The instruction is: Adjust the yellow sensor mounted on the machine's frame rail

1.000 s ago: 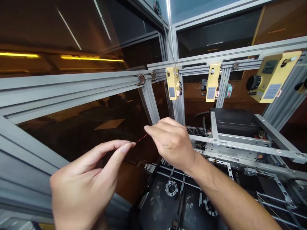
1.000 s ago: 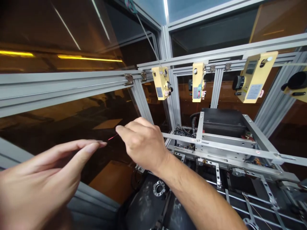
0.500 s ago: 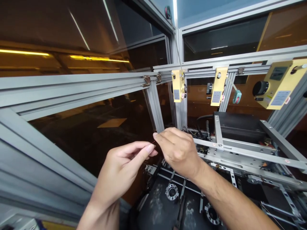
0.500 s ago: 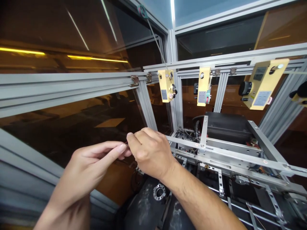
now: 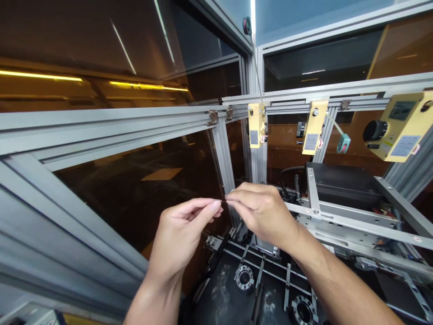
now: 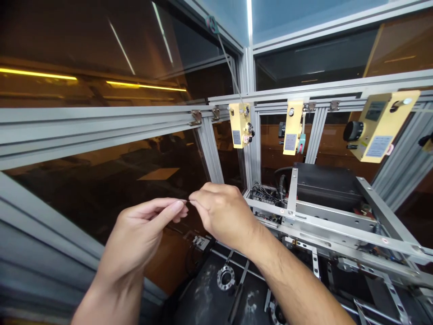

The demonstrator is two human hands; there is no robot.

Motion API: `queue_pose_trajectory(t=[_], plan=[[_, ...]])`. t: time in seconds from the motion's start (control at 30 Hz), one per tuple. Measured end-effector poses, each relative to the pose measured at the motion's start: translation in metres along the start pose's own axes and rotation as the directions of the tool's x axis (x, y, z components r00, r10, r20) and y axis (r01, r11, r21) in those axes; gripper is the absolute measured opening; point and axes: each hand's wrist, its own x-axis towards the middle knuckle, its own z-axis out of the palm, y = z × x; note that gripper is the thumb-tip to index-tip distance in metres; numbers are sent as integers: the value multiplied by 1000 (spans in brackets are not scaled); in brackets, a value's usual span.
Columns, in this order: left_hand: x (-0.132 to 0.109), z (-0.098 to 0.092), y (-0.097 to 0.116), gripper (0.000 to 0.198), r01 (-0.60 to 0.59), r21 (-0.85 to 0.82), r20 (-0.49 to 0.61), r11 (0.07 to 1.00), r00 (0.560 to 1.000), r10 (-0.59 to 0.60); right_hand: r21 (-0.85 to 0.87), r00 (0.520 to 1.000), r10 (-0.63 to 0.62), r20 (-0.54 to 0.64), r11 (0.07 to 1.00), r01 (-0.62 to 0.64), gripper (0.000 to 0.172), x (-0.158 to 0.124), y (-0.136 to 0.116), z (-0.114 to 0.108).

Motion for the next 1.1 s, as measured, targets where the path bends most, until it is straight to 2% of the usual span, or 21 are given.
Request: queue_pose_trajectory(t=[0.13,0.27,0.33,0.43,0.53,0.73,0.8,0.87,0.9,0.97,1.03,1.1], plan=[[3,4,-3,16,6,44,5,999,1000,-6,-126,997,68,35,990,-63,25,-4,6,-3],[2,10,-2,16,-99,169,30,981,995,95,-150,981,100,165,986,-76,24,-8,6,-2],[0,13,-1,16,-137,198,38,971,991,132,-177,976,121,179,980,-89,27,-9,6,-2],[-1,17,-2,14,-166,213,11,963,986,167,-245,986,118,119,966,-86,26,-10,6,-3],[1,20,-4,13,-181,219,5,959,983,185,-292,995,55,83,956,-28,23,-10,7,-3],[4,20,-5,13,-110,112,-4,988,994,111,-231,999,36,-26,972,-41,23,-10,12,1],[9,23,-2,14,-118,84,-2,989,993,118,-197,995,19,-97,980,-38,22,-3,16,2],[28,31,7,16,-196,63,-90,979,975,201,-140,964,23,-264,988,-62,20,13,24,3],[43,37,15,17,-265,50,-170,963,948,270,-88,930,49,-364,992,-87,18,25,28,2],[90,51,38,21,-445,22,-338,895,839,426,99,838,174,-517,985,-143,14,56,39,-1],[149,66,71,25,-601,-16,-391,799,739,548,337,764,348,-544,924,-181,11,93,51,-5],[207,77,106,27,-675,-39,-340,736,702,626,511,722,476,-502,837,-196,9,128,61,-11]])
